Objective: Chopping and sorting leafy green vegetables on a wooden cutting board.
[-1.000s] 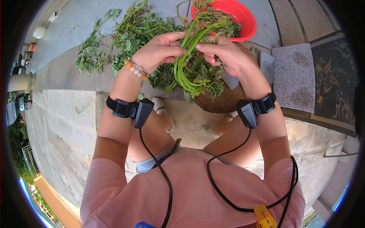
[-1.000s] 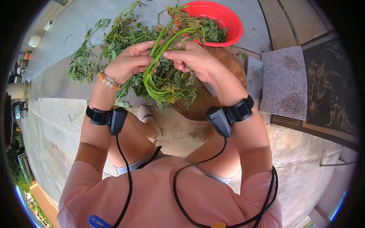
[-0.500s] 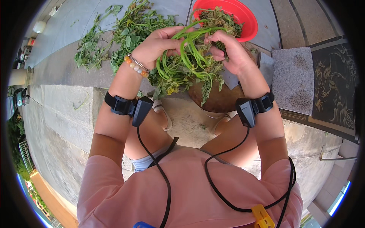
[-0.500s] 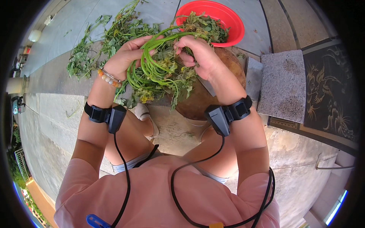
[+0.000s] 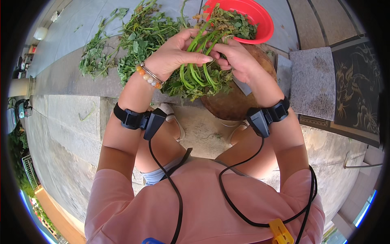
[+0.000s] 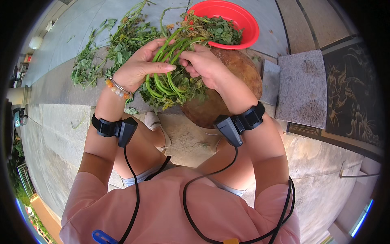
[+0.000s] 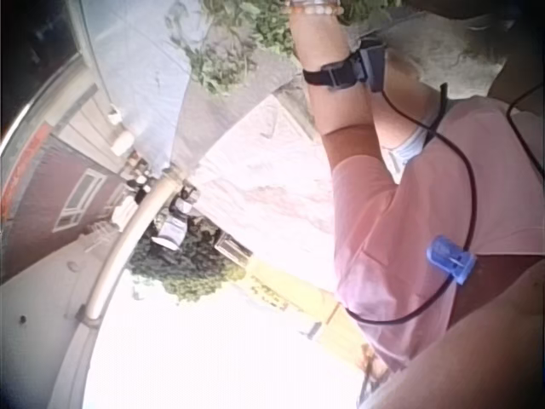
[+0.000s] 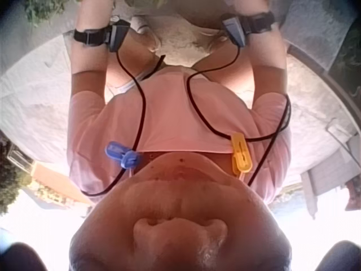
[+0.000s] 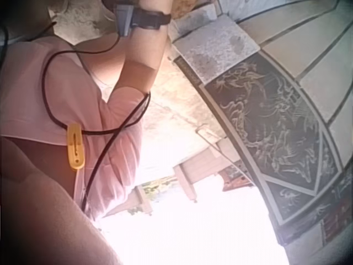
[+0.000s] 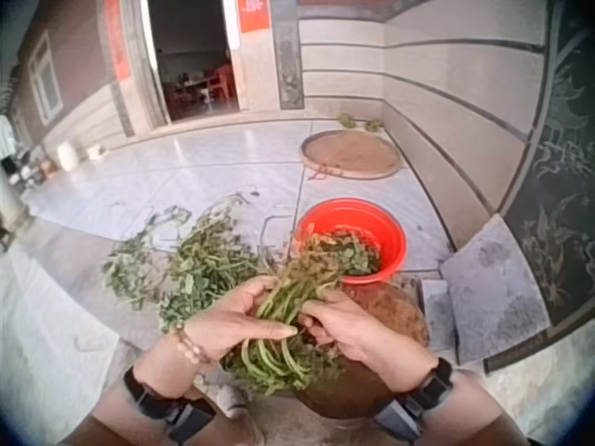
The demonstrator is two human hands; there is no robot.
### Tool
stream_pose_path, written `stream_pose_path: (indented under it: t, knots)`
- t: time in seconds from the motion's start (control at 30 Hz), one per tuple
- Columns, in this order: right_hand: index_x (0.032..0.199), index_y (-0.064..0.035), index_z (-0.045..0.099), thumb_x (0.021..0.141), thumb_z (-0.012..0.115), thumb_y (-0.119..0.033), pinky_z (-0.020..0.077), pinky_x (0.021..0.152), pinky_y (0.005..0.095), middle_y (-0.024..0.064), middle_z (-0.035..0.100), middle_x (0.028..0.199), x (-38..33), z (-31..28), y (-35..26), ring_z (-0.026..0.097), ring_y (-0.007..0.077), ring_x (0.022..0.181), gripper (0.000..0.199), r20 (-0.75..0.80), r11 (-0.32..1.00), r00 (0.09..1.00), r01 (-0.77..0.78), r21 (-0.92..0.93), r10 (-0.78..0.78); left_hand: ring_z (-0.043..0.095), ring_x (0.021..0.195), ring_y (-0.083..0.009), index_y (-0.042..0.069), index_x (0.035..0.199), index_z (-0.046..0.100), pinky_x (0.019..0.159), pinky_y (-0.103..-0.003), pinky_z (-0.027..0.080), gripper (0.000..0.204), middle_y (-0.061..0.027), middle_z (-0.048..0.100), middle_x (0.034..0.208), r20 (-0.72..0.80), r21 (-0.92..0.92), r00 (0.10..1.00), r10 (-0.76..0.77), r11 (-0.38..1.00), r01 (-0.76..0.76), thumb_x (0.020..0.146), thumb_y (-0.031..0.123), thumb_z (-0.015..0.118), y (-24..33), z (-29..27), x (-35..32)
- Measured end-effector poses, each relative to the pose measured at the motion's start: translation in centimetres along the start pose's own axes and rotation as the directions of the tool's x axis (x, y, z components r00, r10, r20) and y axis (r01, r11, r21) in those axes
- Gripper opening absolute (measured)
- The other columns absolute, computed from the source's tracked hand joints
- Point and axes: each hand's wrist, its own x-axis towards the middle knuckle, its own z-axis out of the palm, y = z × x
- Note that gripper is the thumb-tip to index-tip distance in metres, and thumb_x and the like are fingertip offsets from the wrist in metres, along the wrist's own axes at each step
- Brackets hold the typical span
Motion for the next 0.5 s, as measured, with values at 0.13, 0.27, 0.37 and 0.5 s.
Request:
stream_pose_path:
  t: [0.13,0.27,0.37,0.5]
  knots:
    - [0.083,-0.0072,0.052,0.079,0.055,-0.012,0.0217,0.042,0.0204,-0.002,0.047,0.068,0.1,-0.3,0.1,0.035,0.0042,0.049,0.007,0.079,1.0,0.997,0.016,-0.005,-0.016,0.055,0.095,-0.0118,0.004,0.131,0.034,0.081,-0.026,0.047,0.059,-0.0057,0.053,0.114,-0.011,-0.088,1.0,-0.022,0.996,0.021,0.079,0.005,0.062,-0.2,-0.5,-0.1]
    - [0.082,-0.0075,0.054,0.077,0.058,-0.013,0.0211,0.043,0.02,-0.0034,0.047,0.068,-0.1,-0.6,-0.2,0.034,0.0033,0.049,0.009,0.113,0.999,0.993,0.028,-0.023,-0.025,0.055,0.094,-0.01,0.004,0.132,0.034,0.077,-0.025,0.046,0.059,-0.004,0.053,0.114,-0.004,-0.14,1.0,-0.026,0.99,0.025,0.079,0.006,0.062,0.3,0.0,-0.4]
    - [0.084,-0.0071,0.055,0.075,0.06,-0.014,0.0205,0.043,0.0198,-0.0046,0.046,0.066,-0.4,-0.2,-0.5,0.033,0.0029,0.049,0.012,0.124,0.998,0.992,0.032,-0.049,-0.026,0.053,0.092,-0.0085,0.005,0.132,0.035,0.076,-0.023,0.044,0.058,-0.0029,0.054,0.112,-0.004,0.079,0.999,0.037,0.996,-0.037,0.081,0.01,0.063,0.2,-0.5,-0.5]
    - [0.086,-0.0068,0.055,0.073,0.062,-0.015,0.0199,0.043,0.0202,-0.0063,0.045,0.064,-0.3,-0.3,-0.7,0.033,0.0021,0.049,0.017,0.168,0.993,0.985,0.044,-0.109,-0.025,0.051,0.088,-0.0073,0.005,0.131,0.038,0.077,-0.022,0.042,0.055,-0.0014,0.055,0.11,-0.051,0.137,0.991,0.121,0.984,-0.113,0.083,0.017,0.063,-0.6,-0.8,0.1]
